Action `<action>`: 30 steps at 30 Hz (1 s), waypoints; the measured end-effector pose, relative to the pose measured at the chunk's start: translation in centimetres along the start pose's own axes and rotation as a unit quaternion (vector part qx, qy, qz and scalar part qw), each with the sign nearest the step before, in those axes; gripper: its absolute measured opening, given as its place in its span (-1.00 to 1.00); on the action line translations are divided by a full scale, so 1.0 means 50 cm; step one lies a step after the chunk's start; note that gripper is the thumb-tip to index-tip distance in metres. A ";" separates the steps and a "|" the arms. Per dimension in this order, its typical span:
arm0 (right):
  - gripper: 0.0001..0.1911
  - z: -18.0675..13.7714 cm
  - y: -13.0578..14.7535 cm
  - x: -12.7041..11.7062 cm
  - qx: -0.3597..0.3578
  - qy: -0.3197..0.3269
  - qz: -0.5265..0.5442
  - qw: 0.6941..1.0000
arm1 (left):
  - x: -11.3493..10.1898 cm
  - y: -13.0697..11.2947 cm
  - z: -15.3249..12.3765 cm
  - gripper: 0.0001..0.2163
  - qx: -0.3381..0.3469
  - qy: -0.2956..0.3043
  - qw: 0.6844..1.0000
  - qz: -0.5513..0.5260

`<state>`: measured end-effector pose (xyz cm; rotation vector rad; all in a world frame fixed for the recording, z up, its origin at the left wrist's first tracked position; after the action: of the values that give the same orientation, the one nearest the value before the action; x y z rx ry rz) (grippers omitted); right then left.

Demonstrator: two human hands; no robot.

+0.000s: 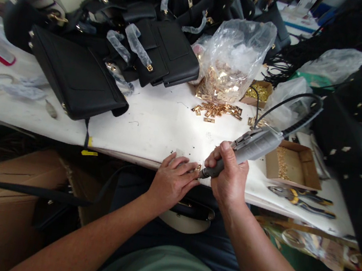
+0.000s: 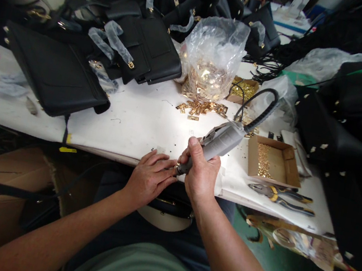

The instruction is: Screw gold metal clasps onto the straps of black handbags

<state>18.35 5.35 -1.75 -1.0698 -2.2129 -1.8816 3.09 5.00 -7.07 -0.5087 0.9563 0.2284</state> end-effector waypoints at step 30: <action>-0.61 0.051 -0.018 -0.003 -0.077 -0.029 -0.139 0.987 | 0.011 0.001 -0.005 -0.78 -0.002 0.005 1.000 0.014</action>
<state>18.96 7.54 -3.26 -0.8834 -2.3907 -2.1908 3.21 4.91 -7.68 -0.5007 0.9730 0.2525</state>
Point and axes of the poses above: each hand's wrist, its own z-axis towards the middle knuckle, its own x-axis out of the palm, y = z × x, the point moved 2 cm from there along z, towards the middle knuckle, and after that the axes turned 12 degrees about x, right-handed, at the moved point
